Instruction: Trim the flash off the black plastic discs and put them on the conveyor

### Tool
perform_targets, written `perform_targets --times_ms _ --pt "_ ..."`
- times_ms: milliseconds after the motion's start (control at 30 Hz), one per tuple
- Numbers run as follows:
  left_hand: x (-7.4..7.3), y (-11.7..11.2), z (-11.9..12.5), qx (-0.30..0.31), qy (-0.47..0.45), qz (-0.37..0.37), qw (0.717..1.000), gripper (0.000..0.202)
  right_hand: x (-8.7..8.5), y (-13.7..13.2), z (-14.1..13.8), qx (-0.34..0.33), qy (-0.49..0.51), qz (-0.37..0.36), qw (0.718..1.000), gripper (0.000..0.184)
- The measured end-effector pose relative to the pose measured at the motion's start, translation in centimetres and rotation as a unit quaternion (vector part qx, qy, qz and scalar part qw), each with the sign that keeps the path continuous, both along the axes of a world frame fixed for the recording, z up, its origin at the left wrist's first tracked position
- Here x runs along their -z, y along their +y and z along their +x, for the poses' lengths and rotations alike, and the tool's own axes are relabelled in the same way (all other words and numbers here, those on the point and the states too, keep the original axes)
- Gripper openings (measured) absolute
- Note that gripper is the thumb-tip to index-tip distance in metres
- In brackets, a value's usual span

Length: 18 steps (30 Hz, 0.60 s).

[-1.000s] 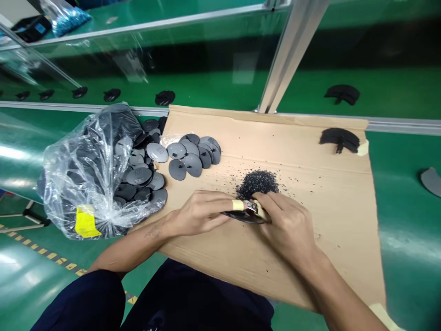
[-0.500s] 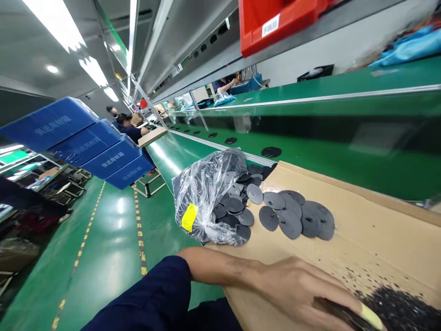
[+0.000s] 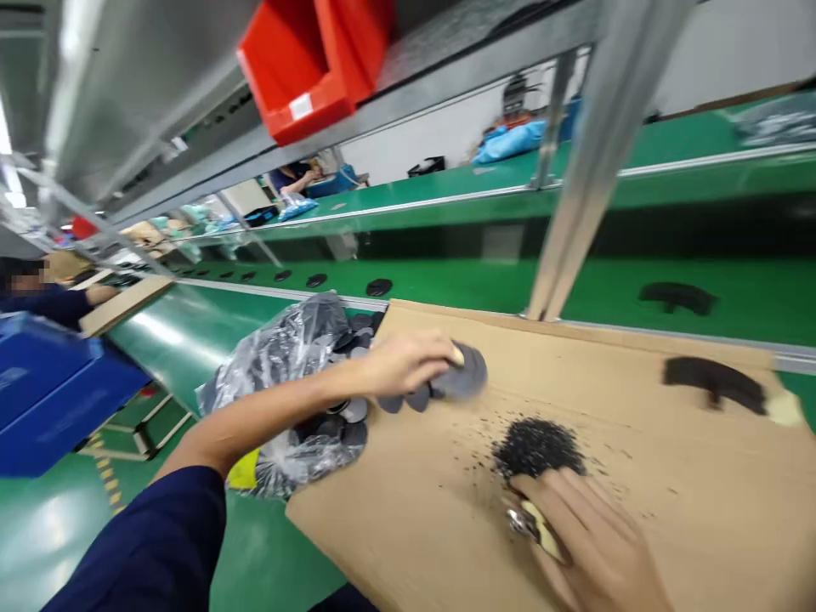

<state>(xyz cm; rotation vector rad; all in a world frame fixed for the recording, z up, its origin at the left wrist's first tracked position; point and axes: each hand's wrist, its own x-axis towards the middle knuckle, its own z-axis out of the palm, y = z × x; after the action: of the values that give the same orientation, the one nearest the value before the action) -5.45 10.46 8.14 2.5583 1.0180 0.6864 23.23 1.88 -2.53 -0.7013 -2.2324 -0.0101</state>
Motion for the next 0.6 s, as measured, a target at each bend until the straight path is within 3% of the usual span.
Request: perform_targets --times_ms 133,267,333,433,533,600 --pt "0.9 9.2 0.7 -0.191 0.039 0.014 0.981 0.017 -1.8 -0.5 -0.6 0.031 0.0 -0.016 0.999 0.028" --pt "2.9 14.8 2.2 -0.264 0.047 -0.009 0.963 0.021 -1.7 -1.0 -0.5 0.038 -0.018 -0.057 0.997 0.03" --pt "3.8 15.8 2.6 -0.285 0.055 -0.024 0.957 0.022 -1.6 -1.2 -0.5 0.045 -0.018 -0.071 0.996 0.027" --pt "4.2 15.4 2.9 -0.294 0.065 -0.034 0.953 0.022 -1.4 -1.6 -0.5 0.058 -0.027 -0.088 0.994 0.024" --pt "3.3 13.7 3.6 -0.255 0.078 -0.046 0.963 0.019 -1.4 -2.2 -0.7 0.062 -0.055 -0.093 0.992 0.018" --pt "2.6 12.1 4.8 -0.194 0.083 -0.067 0.975 0.021 -1.5 -2.5 -0.9 0.06 -0.072 -0.091 0.991 0.013"
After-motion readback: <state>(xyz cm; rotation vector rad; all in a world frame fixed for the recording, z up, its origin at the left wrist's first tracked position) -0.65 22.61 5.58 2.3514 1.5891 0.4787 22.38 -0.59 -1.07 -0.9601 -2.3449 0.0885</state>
